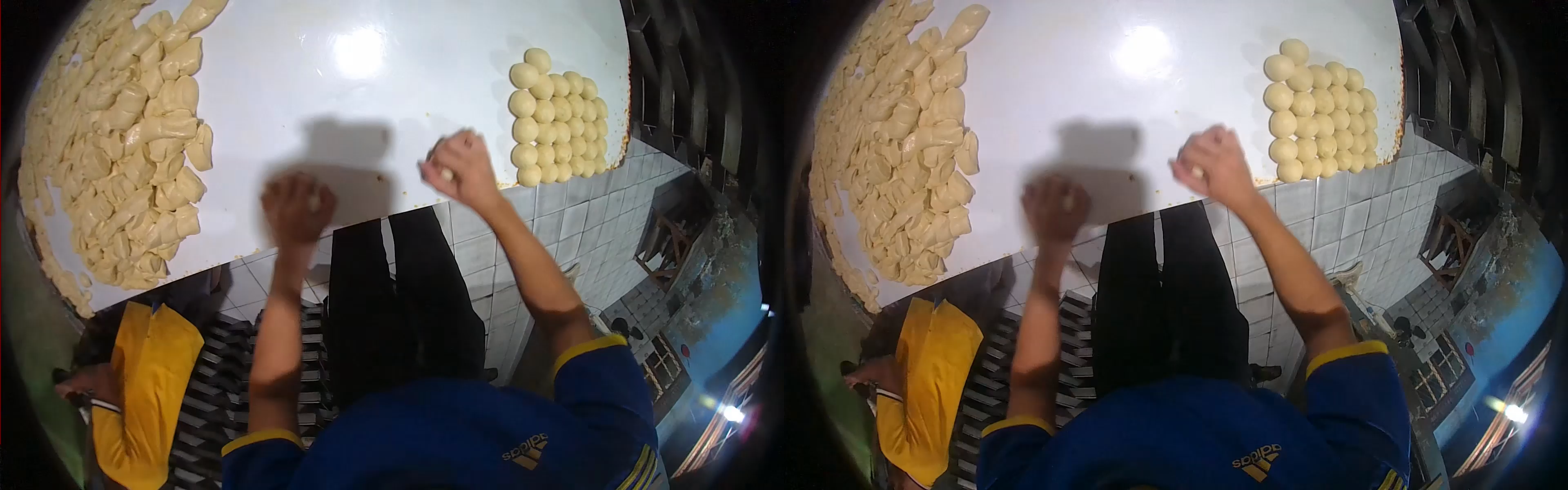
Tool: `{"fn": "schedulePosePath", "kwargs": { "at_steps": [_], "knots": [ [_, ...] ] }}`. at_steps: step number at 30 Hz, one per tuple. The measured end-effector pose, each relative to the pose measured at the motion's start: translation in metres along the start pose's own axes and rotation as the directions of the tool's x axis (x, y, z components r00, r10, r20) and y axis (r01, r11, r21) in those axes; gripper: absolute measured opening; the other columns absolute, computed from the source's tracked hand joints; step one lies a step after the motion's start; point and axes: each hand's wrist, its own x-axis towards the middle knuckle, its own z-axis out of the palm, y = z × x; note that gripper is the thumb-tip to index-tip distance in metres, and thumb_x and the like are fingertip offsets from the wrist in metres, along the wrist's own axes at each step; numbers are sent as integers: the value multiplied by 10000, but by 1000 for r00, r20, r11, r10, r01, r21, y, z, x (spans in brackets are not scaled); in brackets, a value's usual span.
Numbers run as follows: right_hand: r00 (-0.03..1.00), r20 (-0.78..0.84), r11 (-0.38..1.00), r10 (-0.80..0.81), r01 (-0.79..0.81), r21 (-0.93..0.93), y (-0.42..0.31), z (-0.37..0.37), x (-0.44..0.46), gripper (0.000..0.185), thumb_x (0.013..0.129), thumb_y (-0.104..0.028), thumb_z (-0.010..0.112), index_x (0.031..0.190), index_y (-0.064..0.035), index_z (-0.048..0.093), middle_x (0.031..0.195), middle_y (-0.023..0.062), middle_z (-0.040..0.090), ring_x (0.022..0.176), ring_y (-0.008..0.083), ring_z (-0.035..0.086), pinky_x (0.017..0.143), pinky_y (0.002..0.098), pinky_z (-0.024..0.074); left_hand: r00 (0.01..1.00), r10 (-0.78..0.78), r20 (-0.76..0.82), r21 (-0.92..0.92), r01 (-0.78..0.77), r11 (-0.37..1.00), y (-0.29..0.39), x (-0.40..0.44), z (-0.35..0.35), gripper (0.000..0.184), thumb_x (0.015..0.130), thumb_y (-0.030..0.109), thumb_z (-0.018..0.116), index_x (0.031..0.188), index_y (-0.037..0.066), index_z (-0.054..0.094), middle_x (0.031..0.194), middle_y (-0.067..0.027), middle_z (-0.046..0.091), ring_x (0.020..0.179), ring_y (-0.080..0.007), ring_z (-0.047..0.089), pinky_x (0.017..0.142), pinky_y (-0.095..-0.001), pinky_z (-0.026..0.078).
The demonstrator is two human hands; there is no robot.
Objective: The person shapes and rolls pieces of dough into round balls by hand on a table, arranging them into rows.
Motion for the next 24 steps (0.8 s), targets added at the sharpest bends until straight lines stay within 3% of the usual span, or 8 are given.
{"fn": "schedulePosePath", "kwargs": {
  "at_steps": [3,8,11,12,15,19,21,24],
  "knots": [
    [976,-217,995,-2,-20,-96,-5,15,55,242,900,-170,903,807,-157,680,886,-11,678,907,287,617,832,441,434,988,-151,22,-89,152,984,12,68,-13,140,881,221,822,936,156,712,1031,-54,698,1112,-354,646,999,-546,473],
    [998,-62,996,30,-25,81,-54,39,26,244,854,-155,922,799,-158,685,879,3,675,941,294,633,845,451,455,1000,7,-13,-225,-10,974,71,43,-6,157,849,195,839,932,163,709,1053,-55,694,1075,-342,648,970,-521,486],
    [999,-22,997,-30,31,74,-22,7,0,251,858,-142,928,795,-157,685,871,1,675,950,286,635,854,445,460,986,147,-75,-184,-158,970,14,-4,0,164,862,206,836,949,160,706,1075,-50,700,1111,-336,654,994,-521,484],
    [998,-11,998,-57,58,39,-7,-1,-4,251,859,-134,930,795,-157,688,868,-1,674,956,281,635,858,441,461,999,4,-34,-90,-7,996,2,3,-7,162,860,156,842,938,167,700,1068,-63,717,1126,-330,646,992,-532,476],
    [992,-129,991,-8,-9,-131,6,-1,43,204,884,-150,907,814,-152,715,876,-10,685,927,283,620,864,446,453,996,-91,9,-57,92,994,0,63,-20,157,877,150,845,940,167,702,1087,-63,735,1165,-325,657,999,-517,476],
    [996,-85,1000,16,-15,19,-41,33,49,215,887,-180,907,808,-147,710,894,-9,684,942,292,639,872,445,466,996,-60,69,-237,74,969,54,82,-17,149,885,149,837,942,153,700,1073,-54,731,1128,-325,650,966,-518,471],
    [998,-56,995,38,-32,94,-49,34,19,259,865,-165,934,784,-153,688,880,-12,683,955,272,667,875,442,479,996,67,-54,-266,-79,961,65,39,-7,146,872,152,831,932,163,698,1052,-32,729,1056,-333,627,951,-513,450],
    [992,-3,992,-128,128,16,-9,2,-8,244,833,-160,946,817,-189,704,911,-29,687,924,247,674,866,415,515,997,82,-10,-234,-82,969,12,12,-7,136,864,161,834,929,162,714,1026,-21,706,1083,-335,631,943,-508,456]
  ]
}}
